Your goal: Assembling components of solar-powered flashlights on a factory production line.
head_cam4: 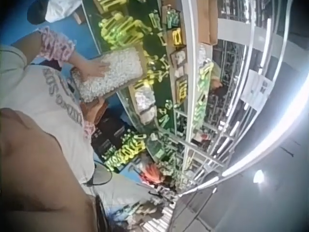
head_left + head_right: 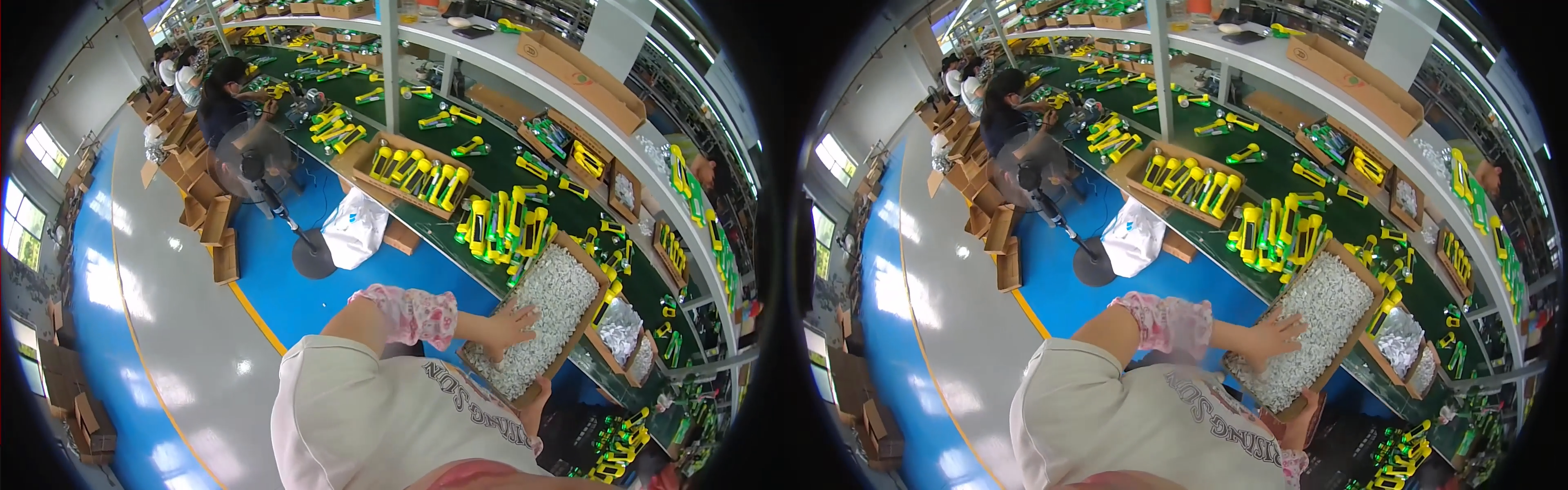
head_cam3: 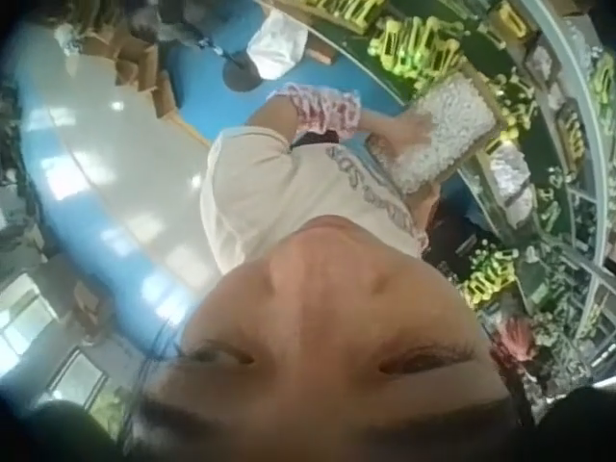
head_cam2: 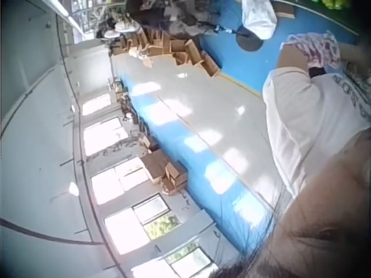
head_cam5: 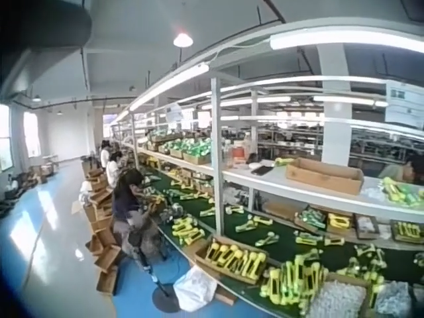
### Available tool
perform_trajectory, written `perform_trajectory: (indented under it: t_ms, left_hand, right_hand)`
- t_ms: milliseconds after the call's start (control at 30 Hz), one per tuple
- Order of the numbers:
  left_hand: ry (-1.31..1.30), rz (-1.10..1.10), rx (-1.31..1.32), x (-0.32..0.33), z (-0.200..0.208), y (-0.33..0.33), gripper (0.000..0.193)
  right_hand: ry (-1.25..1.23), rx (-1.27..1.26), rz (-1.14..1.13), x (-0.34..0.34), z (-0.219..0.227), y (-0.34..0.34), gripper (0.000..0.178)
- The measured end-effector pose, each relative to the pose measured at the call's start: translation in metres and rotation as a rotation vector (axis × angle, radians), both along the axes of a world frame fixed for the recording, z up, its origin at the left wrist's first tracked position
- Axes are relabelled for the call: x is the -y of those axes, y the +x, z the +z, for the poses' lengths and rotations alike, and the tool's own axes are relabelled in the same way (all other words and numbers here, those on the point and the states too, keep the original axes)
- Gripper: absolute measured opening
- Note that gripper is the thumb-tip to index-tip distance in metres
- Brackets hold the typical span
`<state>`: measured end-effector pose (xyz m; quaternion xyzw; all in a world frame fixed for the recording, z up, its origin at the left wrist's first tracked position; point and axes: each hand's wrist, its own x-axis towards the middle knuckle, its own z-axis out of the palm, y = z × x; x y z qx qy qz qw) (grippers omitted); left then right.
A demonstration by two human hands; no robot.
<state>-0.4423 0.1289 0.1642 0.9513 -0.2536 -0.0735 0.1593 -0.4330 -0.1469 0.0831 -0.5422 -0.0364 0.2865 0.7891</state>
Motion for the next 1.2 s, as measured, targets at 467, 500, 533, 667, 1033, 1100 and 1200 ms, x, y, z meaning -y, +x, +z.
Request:
perform_trajectory:
  t_ms: [467, 500, 533, 667, 1033, 1100, 1200]
  left_hand:
    - [0.01, -0.25, 0.128, 0.051, -0.012, 0.238, 0.098]
    - [-0.05, -0.25, 0.153, 0.055, -0.02, 0.253, 0.097]
    - [-0.055, -0.254, 0.15, 0.066, -0.03, 0.268, 0.097]
    - [-0.072, -0.201, 0.248, 0.092, -0.045, 0.312, 0.096]
    - [-0.147, -0.157, 0.246, 0.085, -0.023, 0.406, 0.079]
    - [-0.044, -0.182, 0.271, 0.107, -0.012, 0.423, 0.08]
    - [-0.081, -0.175, 0.25, 0.12, -0.026, 0.456, 0.078]
  right_hand:
    - [0.271, -0.287, -0.37, 0.004, 0.013, 0.138, 0.061]
    - [0.237, -0.294, -0.431, 0.009, 0.004, 0.144, 0.06]
    - [0.245, -0.288, -0.428, 0.013, 0.0, 0.15, 0.068]
    - [0.238, -0.256, -0.5, 0.012, -0.002, 0.168, 0.069]
    - [0.25, -0.405, -0.613, 0.002, 0.01, 0.258, 0.062]
    - [0.331, -0.425, -0.641, 0.035, -0.055, 0.278, 0.055]
    - [0.325, -0.475, -0.601, 0.042, -0.005, 0.306, 0.049]
